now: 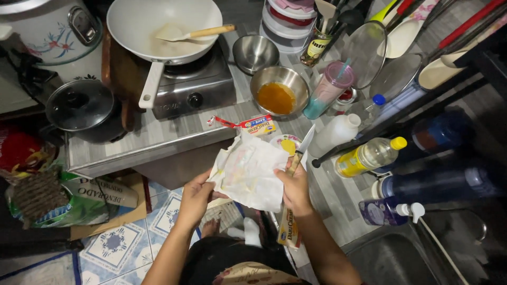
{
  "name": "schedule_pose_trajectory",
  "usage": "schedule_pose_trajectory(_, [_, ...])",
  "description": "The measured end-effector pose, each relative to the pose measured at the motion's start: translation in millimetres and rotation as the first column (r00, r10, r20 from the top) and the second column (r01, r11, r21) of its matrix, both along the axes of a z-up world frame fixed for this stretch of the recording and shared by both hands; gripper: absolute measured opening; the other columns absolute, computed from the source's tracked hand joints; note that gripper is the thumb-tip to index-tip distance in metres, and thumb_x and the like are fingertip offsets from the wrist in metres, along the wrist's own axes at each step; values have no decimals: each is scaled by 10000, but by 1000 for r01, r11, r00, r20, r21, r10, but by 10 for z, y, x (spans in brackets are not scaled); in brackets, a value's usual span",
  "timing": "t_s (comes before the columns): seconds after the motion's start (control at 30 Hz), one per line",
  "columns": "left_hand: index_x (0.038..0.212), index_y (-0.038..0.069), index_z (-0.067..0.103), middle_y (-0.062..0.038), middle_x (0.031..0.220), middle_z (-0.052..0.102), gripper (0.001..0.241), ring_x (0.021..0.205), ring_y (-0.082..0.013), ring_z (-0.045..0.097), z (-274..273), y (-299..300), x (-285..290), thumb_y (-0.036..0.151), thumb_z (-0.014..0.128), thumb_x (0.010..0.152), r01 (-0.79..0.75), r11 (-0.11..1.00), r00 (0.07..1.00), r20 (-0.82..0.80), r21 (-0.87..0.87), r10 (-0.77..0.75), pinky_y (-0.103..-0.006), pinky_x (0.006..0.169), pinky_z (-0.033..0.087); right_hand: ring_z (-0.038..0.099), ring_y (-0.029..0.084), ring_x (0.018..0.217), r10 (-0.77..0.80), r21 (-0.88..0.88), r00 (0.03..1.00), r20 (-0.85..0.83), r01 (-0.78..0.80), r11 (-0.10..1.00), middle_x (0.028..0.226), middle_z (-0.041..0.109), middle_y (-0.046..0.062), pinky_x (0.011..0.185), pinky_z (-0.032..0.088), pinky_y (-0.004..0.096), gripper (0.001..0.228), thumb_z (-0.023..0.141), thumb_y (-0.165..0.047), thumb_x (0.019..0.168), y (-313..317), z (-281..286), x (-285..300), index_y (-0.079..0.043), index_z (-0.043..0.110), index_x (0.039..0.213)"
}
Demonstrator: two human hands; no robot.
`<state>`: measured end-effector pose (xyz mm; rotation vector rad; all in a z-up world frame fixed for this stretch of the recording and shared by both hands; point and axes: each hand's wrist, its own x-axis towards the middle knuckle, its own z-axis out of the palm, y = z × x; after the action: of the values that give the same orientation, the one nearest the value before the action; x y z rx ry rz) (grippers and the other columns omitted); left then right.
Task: Unwrapping a block of butter and weighing it on a digital scale in a kitchen setting.
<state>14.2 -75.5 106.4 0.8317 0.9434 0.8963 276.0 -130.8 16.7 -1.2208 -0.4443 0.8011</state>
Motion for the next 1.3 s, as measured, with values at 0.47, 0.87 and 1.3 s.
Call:
schedule_pose_trajectory(0.47, [1511,51,533,-249,1455,580,819,1272,-460,584,-116,-26,351,509,492,834,-12,821,800,487,-570,350,-627,1150,404,597,194,653,196,-76,965,-176,-212,974,787,557,33,604,522,306,265,764,-112,926,-477,245,-276,-144,505,973])
schedule_pose_trajectory(0.87, [1299,-99,638,-345,1188,656,767,1074,-527,636,263,162,270,416,510,745,74,790,895,389,-608,216,-664,1122,404,549,153,581,185,-130,695,695,-132,983,644,602,44,595,428,281,432,460,-400,1077,-527,1624,344,-106,701,871])
schedule_pose_trajectory(1.3, [1027,-58,745,-268,949,741,491,806,-412,711,436,109,248,374,644,818,191,758,941,336,-624,40,-565,925,546,559,78,501,341,-166,931,134,-318,933,568,640,22,486,412,196,94,824,-58,847,-44,1232,149,6,764,815])
